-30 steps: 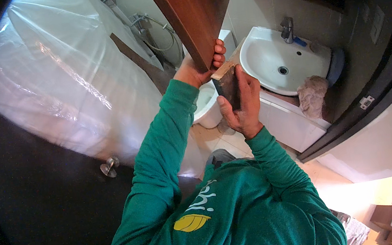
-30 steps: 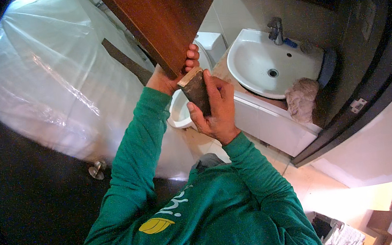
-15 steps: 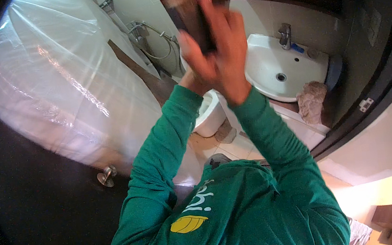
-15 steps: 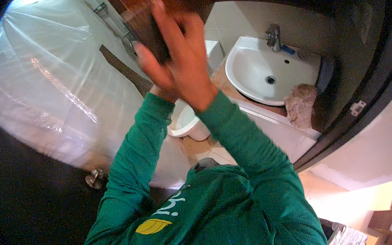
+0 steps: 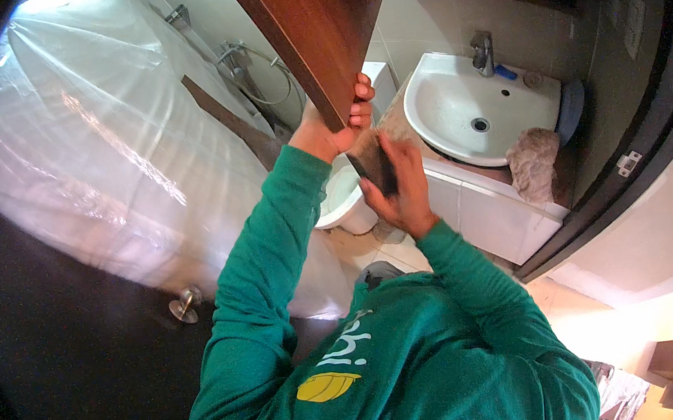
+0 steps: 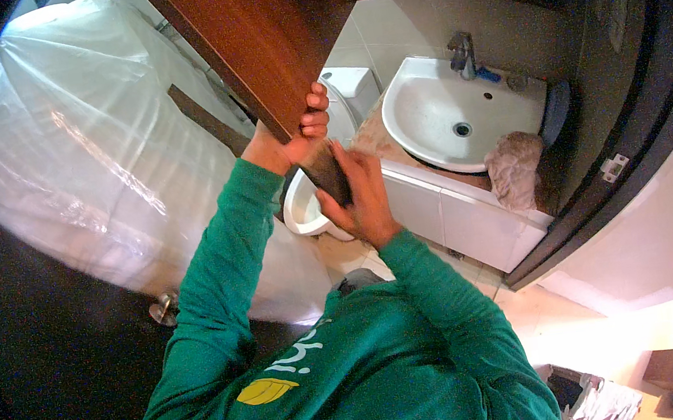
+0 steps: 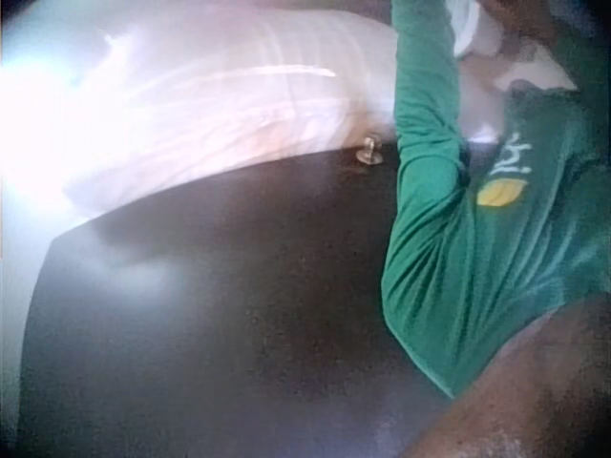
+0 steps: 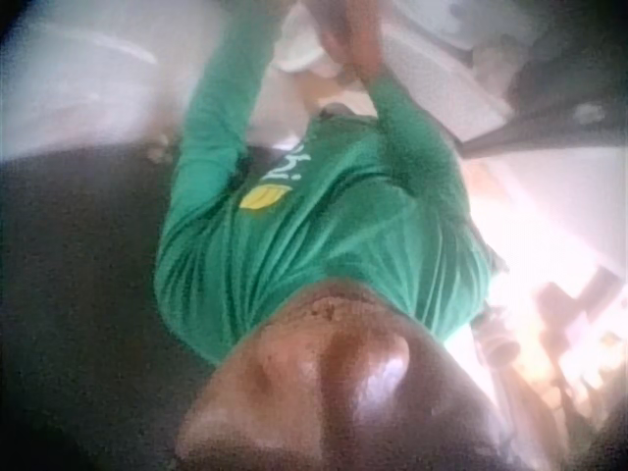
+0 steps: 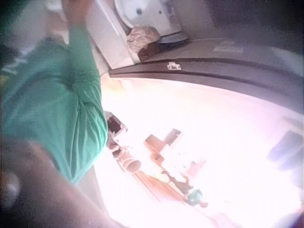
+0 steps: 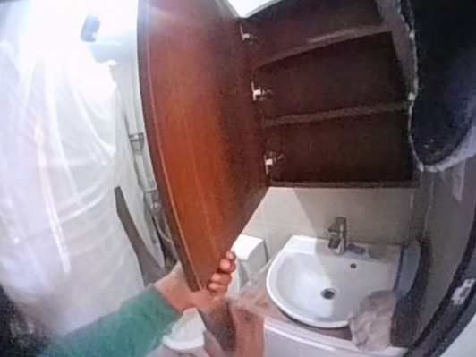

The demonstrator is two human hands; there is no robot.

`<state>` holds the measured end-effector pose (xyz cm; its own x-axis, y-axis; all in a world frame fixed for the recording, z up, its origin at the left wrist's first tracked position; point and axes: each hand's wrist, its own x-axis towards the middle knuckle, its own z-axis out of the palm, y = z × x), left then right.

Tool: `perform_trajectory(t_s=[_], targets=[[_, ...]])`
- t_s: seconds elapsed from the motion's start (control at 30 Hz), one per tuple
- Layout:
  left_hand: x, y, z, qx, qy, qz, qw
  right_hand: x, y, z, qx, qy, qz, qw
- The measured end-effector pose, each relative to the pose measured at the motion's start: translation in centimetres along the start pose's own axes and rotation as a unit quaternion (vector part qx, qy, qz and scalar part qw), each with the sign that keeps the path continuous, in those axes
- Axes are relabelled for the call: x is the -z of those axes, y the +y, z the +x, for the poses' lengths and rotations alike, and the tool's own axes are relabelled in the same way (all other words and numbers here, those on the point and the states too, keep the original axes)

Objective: The person wipes the inside and outside of a wooden bathroom cabinet door with a cloth, then sands the edges and surfaces with a sanding block. The person repeatedly wipes and sands the same door throughout the clip.

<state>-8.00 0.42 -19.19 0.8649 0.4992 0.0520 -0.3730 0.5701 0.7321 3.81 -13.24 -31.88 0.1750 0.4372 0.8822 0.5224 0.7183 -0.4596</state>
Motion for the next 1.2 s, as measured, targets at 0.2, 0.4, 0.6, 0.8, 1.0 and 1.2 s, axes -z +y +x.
perform_trajectory(t_s=[0.2,0.4,0.6,0.8,1.0,1.2], targets=[[-2.1,-0.7,0.2,-0.004,0.032,0.014,0.999,1.9,-1.8,-2.0,-0.034,0.05,0.03,0.998],[-0.7,-0.1,-0.8,-0.001,-0.035,-0.004,0.999,1.5,-3.8,7.0,0.083,0.094,0.028,0.992],[-5.0,-1.5,-1.7,-0.035,-0.056,-0.232,0.971,1.1,-8.1,19.2,0.148,0.192,0.063,0.968],[-2.6,-0.3,0.0,0.095,-0.054,-0.509,0.854,1.8,-8.9,24.9,0.261,0.212,0.062,0.94],[-4.0,-1.6,-0.1,-0.041,0.068,0.027,0.997,1.2,-2.5,7.4,0.074,0.099,0.053,0.991],[-2.7,-0.8,-0.2,0.01,0.088,0.035,0.995,1.6,-1.8,-0.2,-0.035,0.036,0.051,0.997]])
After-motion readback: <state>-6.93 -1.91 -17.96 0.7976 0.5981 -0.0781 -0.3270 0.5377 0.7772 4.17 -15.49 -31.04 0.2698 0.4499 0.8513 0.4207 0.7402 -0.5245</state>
